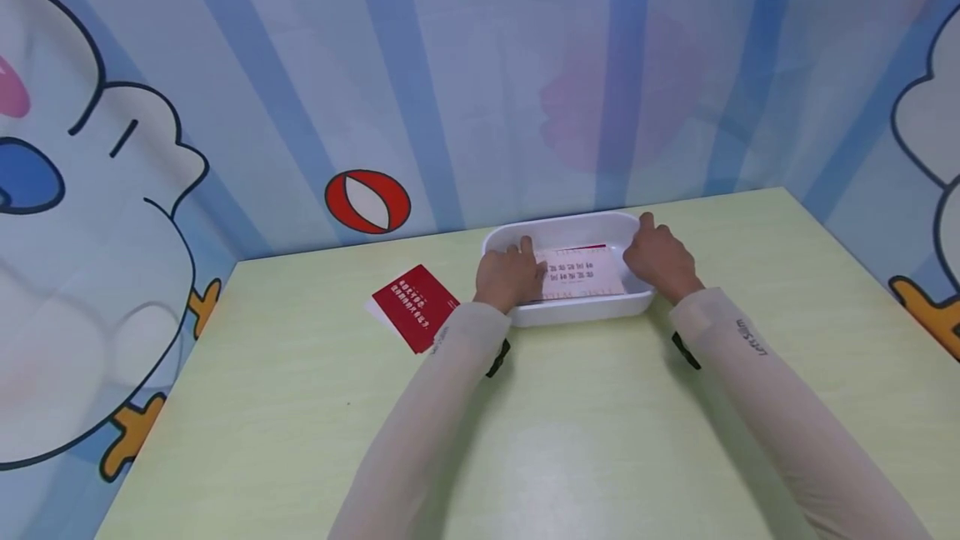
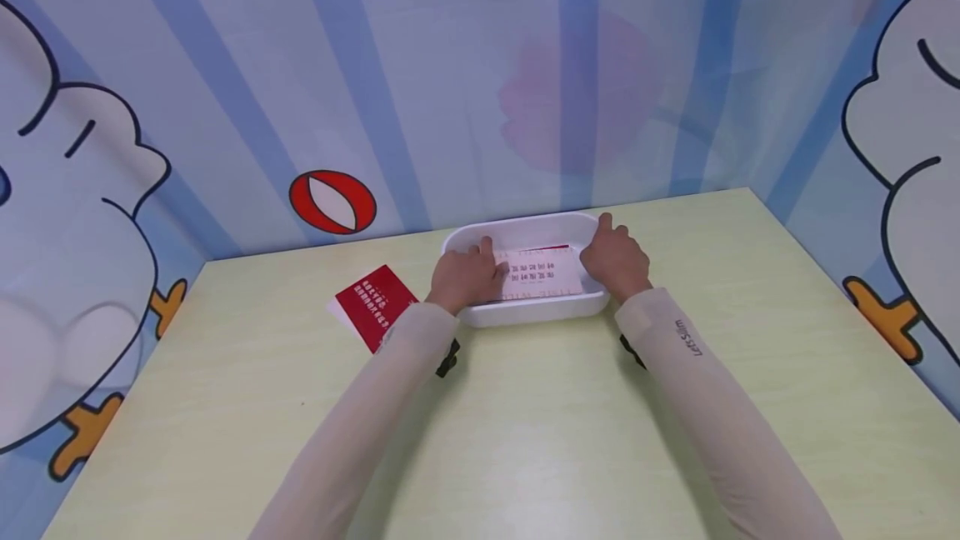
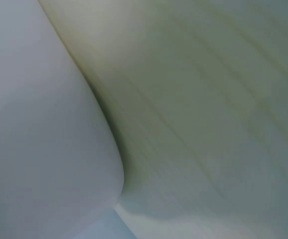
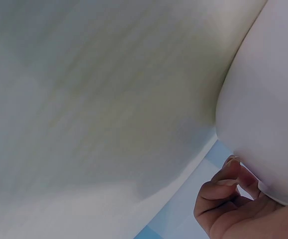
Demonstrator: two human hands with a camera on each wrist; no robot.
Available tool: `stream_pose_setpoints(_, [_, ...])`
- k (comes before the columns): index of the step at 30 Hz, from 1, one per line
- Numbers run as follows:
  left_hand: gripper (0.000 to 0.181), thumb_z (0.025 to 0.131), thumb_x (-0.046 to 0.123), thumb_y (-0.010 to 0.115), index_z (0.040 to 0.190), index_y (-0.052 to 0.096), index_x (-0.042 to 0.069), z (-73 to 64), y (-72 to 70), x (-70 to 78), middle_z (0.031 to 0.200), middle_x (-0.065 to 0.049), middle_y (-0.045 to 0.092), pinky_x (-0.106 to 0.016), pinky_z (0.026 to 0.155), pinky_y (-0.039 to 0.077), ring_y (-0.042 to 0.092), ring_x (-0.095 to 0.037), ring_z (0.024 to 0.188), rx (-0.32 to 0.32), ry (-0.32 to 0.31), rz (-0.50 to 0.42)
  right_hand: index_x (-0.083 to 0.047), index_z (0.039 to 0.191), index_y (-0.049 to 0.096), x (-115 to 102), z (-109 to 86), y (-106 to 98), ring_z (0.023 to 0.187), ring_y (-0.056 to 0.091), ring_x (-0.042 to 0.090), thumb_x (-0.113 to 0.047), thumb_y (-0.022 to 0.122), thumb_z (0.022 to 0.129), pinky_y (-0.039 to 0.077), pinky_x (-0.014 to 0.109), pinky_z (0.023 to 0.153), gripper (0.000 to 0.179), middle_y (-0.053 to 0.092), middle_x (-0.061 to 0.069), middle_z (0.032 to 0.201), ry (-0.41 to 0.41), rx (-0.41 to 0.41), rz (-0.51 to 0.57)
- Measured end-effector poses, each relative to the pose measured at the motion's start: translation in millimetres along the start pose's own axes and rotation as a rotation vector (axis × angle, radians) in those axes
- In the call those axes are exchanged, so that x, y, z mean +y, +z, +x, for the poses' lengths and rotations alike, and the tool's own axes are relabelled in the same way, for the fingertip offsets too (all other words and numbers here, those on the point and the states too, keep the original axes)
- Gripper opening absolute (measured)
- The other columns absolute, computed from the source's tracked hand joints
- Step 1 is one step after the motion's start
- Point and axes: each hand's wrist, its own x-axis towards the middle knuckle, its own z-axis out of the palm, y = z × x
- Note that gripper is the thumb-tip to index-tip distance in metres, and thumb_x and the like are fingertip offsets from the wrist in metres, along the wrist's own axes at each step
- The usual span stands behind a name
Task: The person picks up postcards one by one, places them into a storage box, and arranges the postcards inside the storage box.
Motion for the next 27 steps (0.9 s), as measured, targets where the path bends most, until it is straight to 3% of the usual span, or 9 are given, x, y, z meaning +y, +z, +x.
stream_pose_setpoints(9, [0.066,0.100,0.059,0.039,0.146,0.037,0.011,0.9,2.0,-0.1,0.120,-0.007,0.066,-0.033,0.080,0.053,0.059,-0.018,0.085,-0.020,0.004,-0.005,0.008,0.150,0.016,-2.1,-0.6,-0.6,0.110,0.053,0.042,-0.016,0.036,0.099,0.050,0.059,0.097,0.061,0.044,0.035,0.134,0.014,-0.007,0.005])
stream_pose_setpoints(27, [0.058,0.103,0.054,0.037,0.136,0.047,0.008,-0.7,0.0,0.8,0.087,-0.005,0.066,-0.029,0.063,0.045,0.058,-0.016,0.072,-0.003,0.013,0.026,0.011,0.148,0.018,0.5,-2.7,-0.4,0.107,0.055,0.042,-0.016,0.031,0.098,0.051,0.057,0.089,0.058,0.045,0.036,0.130,-0.022,0.012,0.006])
